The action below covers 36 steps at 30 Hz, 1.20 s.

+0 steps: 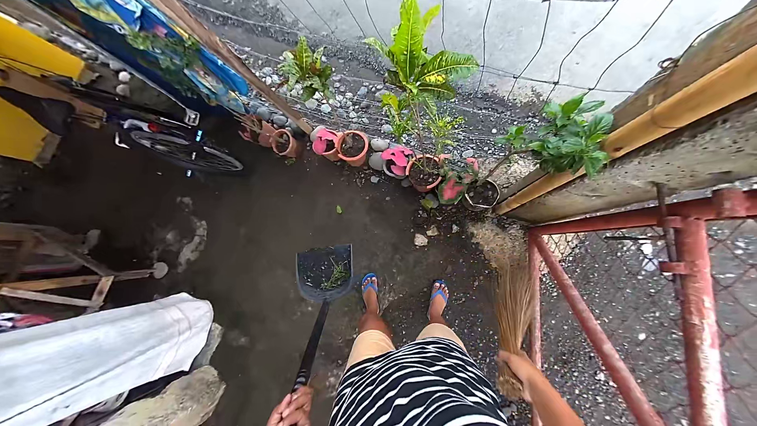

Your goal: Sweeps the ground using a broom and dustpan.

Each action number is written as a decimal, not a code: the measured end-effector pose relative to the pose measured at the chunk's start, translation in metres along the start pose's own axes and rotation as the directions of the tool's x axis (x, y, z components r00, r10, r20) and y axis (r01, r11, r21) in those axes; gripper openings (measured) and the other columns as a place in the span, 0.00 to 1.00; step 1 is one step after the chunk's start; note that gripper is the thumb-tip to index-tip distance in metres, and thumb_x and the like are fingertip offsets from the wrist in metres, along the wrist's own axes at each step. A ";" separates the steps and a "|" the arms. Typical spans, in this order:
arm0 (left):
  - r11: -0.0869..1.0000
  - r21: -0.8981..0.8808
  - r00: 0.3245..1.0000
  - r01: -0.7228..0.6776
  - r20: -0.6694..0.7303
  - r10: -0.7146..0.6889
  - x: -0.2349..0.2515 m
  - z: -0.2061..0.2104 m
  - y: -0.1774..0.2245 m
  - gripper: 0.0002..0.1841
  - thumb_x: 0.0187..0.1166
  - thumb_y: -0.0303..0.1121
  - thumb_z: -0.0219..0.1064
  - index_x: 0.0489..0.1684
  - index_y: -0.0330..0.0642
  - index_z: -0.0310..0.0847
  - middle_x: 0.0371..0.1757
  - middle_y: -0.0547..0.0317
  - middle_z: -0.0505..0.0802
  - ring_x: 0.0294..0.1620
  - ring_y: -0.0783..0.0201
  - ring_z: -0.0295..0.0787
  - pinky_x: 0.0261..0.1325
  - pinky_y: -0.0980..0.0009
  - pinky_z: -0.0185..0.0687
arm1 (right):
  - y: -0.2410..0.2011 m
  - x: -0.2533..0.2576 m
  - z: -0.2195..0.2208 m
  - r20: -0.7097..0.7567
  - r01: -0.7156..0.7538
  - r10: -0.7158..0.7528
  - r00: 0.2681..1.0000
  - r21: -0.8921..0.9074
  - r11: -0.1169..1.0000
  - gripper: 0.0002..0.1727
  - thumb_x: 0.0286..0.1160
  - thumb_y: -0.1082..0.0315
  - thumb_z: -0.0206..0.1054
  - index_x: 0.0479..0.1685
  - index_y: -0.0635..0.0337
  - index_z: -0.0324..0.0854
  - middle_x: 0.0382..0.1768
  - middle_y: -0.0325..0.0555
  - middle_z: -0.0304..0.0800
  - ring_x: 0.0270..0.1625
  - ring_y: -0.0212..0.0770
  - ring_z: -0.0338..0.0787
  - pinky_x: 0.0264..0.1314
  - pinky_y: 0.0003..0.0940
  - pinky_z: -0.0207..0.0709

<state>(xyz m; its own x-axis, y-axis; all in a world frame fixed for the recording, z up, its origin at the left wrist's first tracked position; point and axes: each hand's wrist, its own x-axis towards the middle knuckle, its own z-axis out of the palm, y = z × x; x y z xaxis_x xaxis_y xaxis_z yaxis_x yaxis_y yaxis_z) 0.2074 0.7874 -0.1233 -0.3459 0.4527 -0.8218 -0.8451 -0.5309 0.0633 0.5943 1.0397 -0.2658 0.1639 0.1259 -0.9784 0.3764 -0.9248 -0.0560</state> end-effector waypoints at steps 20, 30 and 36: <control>0.995 -0.097 1.000 -0.001 -0.009 0.000 -0.003 -0.010 0.019 0.18 0.86 0.35 0.44 0.48 0.29 0.76 0.33 0.58 0.88 0.21 0.77 0.87 0.20 0.89 0.81 | -0.112 -0.001 0.113 0.185 0.298 -0.254 0.949 -0.270 0.915 0.49 0.71 0.69 0.74 0.91 0.62 0.46 0.71 0.69 0.77 0.66 0.59 0.84 0.67 0.57 0.79; 0.994 -0.099 0.999 0.041 0.003 -0.041 0.002 -0.016 0.039 0.17 0.85 0.34 0.46 0.46 0.30 0.78 0.34 0.56 0.90 0.23 0.75 0.89 0.23 0.87 0.83 | -0.105 -0.109 0.012 0.282 0.380 -0.266 0.922 -0.526 0.761 0.52 0.65 0.72 0.76 0.93 0.51 0.51 0.68 0.65 0.81 0.58 0.58 0.89 0.60 0.57 0.84; 0.992 -0.114 0.998 0.062 0.040 -0.058 0.013 -0.024 0.048 0.13 0.82 0.31 0.53 0.45 0.29 0.79 0.33 0.57 0.89 0.23 0.75 0.88 0.24 0.88 0.83 | -0.116 -0.114 -0.059 0.034 0.323 -0.373 0.927 -0.580 0.748 0.55 0.62 0.70 0.78 0.94 0.54 0.48 0.63 0.70 0.83 0.56 0.63 0.89 0.57 0.64 0.82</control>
<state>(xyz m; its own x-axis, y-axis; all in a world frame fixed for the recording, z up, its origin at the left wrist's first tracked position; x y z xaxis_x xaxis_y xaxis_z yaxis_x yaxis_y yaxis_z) 0.1724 0.7506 -0.1449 -0.3122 0.5111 -0.8008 -0.8132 -0.5796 -0.0530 0.5860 1.1543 -0.1361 -0.0199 0.4496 -0.8930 0.8635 -0.4425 -0.2420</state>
